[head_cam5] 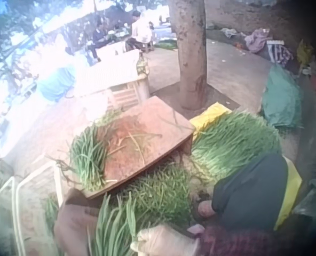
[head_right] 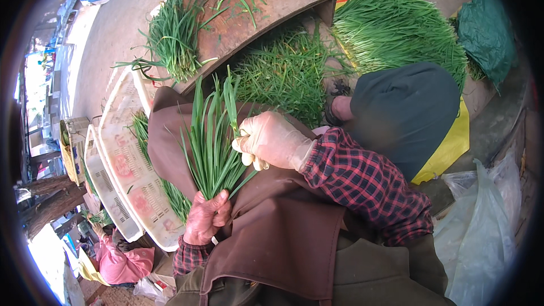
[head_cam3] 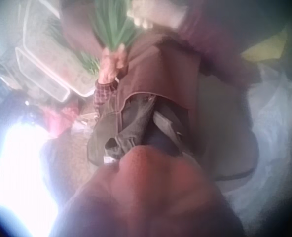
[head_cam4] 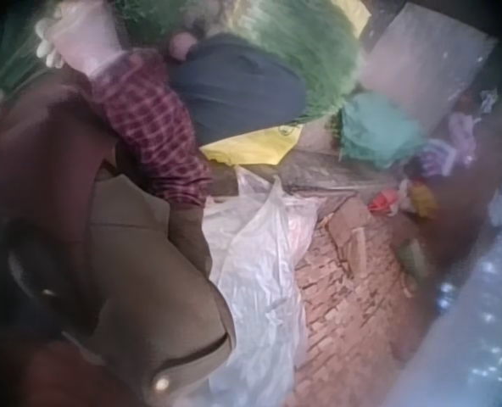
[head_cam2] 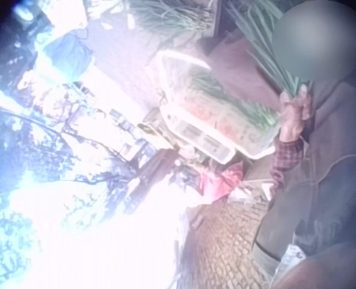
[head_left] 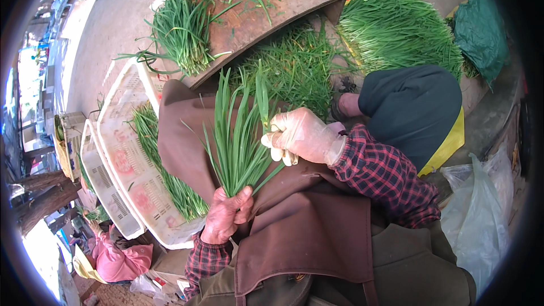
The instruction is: The person is bunching chives by hand, stripping off yellowed leaves from small handfuls and placing the bunches onto a larger pile.
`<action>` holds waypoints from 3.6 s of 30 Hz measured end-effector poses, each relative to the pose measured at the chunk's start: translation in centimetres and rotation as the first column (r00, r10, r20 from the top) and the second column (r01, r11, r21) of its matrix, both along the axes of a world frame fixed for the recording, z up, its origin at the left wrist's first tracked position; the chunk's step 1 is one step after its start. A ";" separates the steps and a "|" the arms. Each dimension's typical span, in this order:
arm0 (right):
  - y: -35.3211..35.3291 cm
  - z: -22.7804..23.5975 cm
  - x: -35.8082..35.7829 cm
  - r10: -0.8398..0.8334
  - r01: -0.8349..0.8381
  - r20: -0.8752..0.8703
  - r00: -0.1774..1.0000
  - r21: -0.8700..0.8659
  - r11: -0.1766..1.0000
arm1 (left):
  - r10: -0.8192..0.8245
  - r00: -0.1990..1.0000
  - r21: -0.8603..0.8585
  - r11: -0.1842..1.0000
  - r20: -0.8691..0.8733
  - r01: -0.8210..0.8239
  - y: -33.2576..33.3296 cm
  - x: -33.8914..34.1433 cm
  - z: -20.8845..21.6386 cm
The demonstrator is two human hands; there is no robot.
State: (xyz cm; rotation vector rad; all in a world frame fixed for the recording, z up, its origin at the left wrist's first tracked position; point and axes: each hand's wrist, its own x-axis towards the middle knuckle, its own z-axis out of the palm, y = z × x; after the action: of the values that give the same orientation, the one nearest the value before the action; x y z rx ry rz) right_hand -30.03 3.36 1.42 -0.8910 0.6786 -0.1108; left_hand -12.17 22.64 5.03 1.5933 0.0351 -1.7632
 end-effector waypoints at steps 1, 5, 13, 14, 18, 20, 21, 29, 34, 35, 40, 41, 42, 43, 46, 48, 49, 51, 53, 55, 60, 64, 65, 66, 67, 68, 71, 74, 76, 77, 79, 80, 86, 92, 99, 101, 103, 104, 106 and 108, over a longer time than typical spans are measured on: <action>0.0 0.0 0.0 -0.011 0.010 -0.034 0.999 -0.044 0.999 | 0.004 1.000 0.000 1.000 -0.009 -0.004 -0.1 -0.1 0.1; -0.8 1.1 -0.4 0.128 -0.130 -0.041 0.991 -0.053 0.990 | 0.043 0.999 -0.020 0.999 -0.004 -0.044 -0.2 -0.5 0.4; 0.6 -1.2 0.5 -0.067 0.067 0.071 0.995 0.006 0.998 | 0.018 0.999 -0.011 1.000 0.039 -0.018 -0.6 -0.7 0.3; 0.6 -1.2 0.5 -0.066 0.065 0.058 0.996 0.014 0.998 | 0.018 0.999 -0.003 1.000 0.043 -0.018 -0.7 -0.7 0.3; -0.1 -0.8 -0.2 0.067 -0.066 0.091 0.994 -0.011 0.998 | 0.033 0.999 0.003 0.999 0.008 -0.033 -0.5 -0.6 0.6; -1.0 0.1 -0.9 0.097 -0.100 0.120 0.988 0.014 0.995 | 0.043 0.999 -0.011 0.999 -0.009 -0.043 0.1 -0.2 0.3; -1.4 0.5 -1.2 -0.008 -0.007 0.137 0.991 0.105 0.994 | 0.050 0.999 -0.015 0.999 -0.004 -0.050 0.7 0.2 0.1; -6.1 -3.7 -3.8 -0.321 0.050 -0.494 0.808 -0.486 0.873 | 0.052 0.999 0.001 0.999 0.014 -0.052 0.8 0.4 -0.1; -1.9 -1.0 -0.6 -0.249 0.180 -0.043 0.967 -0.573 0.799 | 0.037 0.999 0.004 0.999 0.041 -0.037 0.5 0.1 0.0; -1.4 -1.8 -0.2 -0.199 0.188 0.064 0.978 -0.689 0.700 | 0.025 0.998 -0.008 1.000 0.049 -0.025 0.5 0.0 -0.1; -0.8 -1.1 1.4 0.123 -0.186 -0.144 0.982 -0.847 0.498 | -0.043 0.995 0.018 0.999 0.093 0.042 0.3 0.0 0.0; -0.5 -1.4 1.6 0.144 -0.202 -0.152 0.978 -0.872 0.446 | -0.073 0.991 0.031 0.997 0.110 0.070 0.2 0.0 0.0; -0.1 -1.7 1.8 0.165 -0.215 -0.162 0.973 -0.894 0.393 | -0.067 0.993 0.028 0.998 0.102 0.064 0.2 0.0 0.0; 0.3 -2.3 2.1 0.185 -0.228 -0.173 0.967 -0.913 0.339 | -0.060 0.994 0.025 0.998 0.094 0.058 0.2 -0.1 0.0; 1.2 -3.2 2.6 0.185 -0.129 0.027 0.982 -0.618 0.775 | -0.012 0.999 0.008 1.000 0.051 0.011 0.3 0.0 -0.1; 1.4 -1.5 2.8 0.095 -0.096 -0.017 0.995 -0.082 0.992 | 0.039 0.999 -0.026 0.999 0.011 -0.039 0.4 0.2 -0.2; 1.7 -1.5 2.8 0.009 -0.016 -0.034 0.999 -0.200 0.980 | 0.065 0.998 -0.051 0.997 -0.011 -0.065 0.2 0.2 -0.1; 1.9 -1.4 2.2 -0.165 0.135 -0.032 0.986 -0.430 0.893 | 0.091 0.994 -0.074 0.993 -0.053 -0.095 0.5 0.5 -0.1; -0.8 -3.9 1.3 -0.519 0.431 0.103 0.848 -0.705 0.564 | 0.089 0.991 -0.066 0.993 -0.096 -0.096 1.3 1.1 -1.0; -4.1 -0.7 -0.8 -0.618 0.425 -0.181 0.765 -0.580 0.696 | 0.131 0.986 -0.039 0.990 -0.100 -0.135 1.5 1.0 -0.7; -4.5 -3.8 -2.5 -0.421 0.065 -0.051 0.905 -0.965 0.255 | 0.115 0.986 -0.017 0.993 -0.121 -0.118 1.8 1.0 -0.8; -3.0 -1.1 -0.9 -0.342 0.252 0.161 0.926 -0.937 0.242 | 0.086 0.993 0.001 0.996 -0.076 -0.086 2.2 1.1 -0.8; -2.4 -1.1 -0.7 -0.272 0.340 0.238 0.932 -0.834 0.434 | 0.077 0.994 0.003 0.997 -0.080 -0.077 2.0 1.0 -0.9; -1.8 -1.0 -0.2 -0.248 0.321 0.223 0.943 -0.809 0.493 | 0.066 0.996 0.034 0.997 -0.054 -0.065 1.5 0.8 -0.4; -1.7 -0.4 0.1 -0.223 0.250 0.149 0.963 -0.800 0.545 | 0.055 0.997 0.019 0.998 -0.056 -0.054 1.2 0.7 -0.4; -1.5 0.2 0.6 -0.186 0.174 0.075 0.980 -0.784 0.596 | 0.051 0.997 0.008 0.999 -0.052 -0.050 1.3 0.7 -0.3; -1.8 1.0 1.7 -0.034 -0.119 -0.189 0.981 -0.738 0.664 | 0.032 0.999 0.020 0.999 -0.034 -0.032 1.4 0.8 -0.2; -1.7 0.0 2.5 0.030 -0.164 -0.178 0.984 -0.813 0.558 | 0.024 0.999 0.027 0.999 -0.031 -0.024 1.2 0.7 -0.2; -1.2 -0.5 3.1 0.056 -0.175 -0.171 0.984 -0.833 0.525 | 0.026 0.999 0.030 0.999 -0.029 -0.025 1.2 0.6 -0.1; -0.9 -1.0 3.2 0.038 -0.125 -0.120 0.992 -0.905 0.407 | 0.023 0.999 0.034 0.999 -0.028 -0.022 1.1 0.5 -0.1; -0.3 -2.1 3.3 0.020 -0.017 -0.014 1.000 -0.989 0.149 | 0.019 0.999 0.036 0.999 -0.033 -0.017 0.9 0.5 -0.1; 0.1 -2.5 3.6 0.012 0.022 0.023 1.000 -0.997 0.077 | 0.021 0.999 0.034 0.999 -0.039 -0.020 0.9 0.6 -0.2; -2.6 1.6 1.7 -0.399 0.391 -0.014 0.917 -0.175 0.904 | 0.060 0.996 0.016 0.998 -0.068 -0.059 2.0 1.1 -0.6; -2.1 -1.5 3.2 -0.231 0.282 0.207 0.951 -0.888 0.363 | 0.039 0.997 0.028 0.999 -0.068 -0.038 1.5 1.0 -0.3; -1.5 -2.1 4.1 -0.092 0.139 0.104 0.990 -0.763 0.632 | 0.050 0.996 0.020 0.999 -0.074 -0.049 2.1 1.3 -0.7; -1.3 -2.0 4.3 -0.073 0.107 0.081 0.994 -0.615 0.781 | 0.051 0.997 0.021 0.999 -0.066 -0.049 2.1 1.2 -0.7; -1.2 -1.7 4.4 -0.084 0.114 0.079 0.993 -0.558 0.822 | 0.046 0.997 0.013 0.999 -0.059 -0.045 2.0 1.0 -0.5; -1.2 -1.7 4.3 -0.085 0.115 0.080 0.993 -0.549 0.828 | 0.046 0.997 0.017 0.999 -0.057 -0.045 1.9 1.0 -0.5; -1.0 -1.8 4.3 -0.070 0.113 0.094 0.993 -0.619 0.777 | 0.048 0.997 0.025 0.999 -0.052 -0.047 1.8 1.0 -0.6; -0.8 -2.2 4.4 -0.056 0.117 0.109 0.992 -0.704 0.700 | 0.050 0.997 0.018 0.999 -0.056 -0.049 1.8 0.9 -0.5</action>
State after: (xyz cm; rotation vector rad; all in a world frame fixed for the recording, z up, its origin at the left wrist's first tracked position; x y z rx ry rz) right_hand -25.68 2.52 -0.74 -1.5979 0.6010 -0.5237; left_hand -11.25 24.42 4.51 1.5416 0.1158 -1.7737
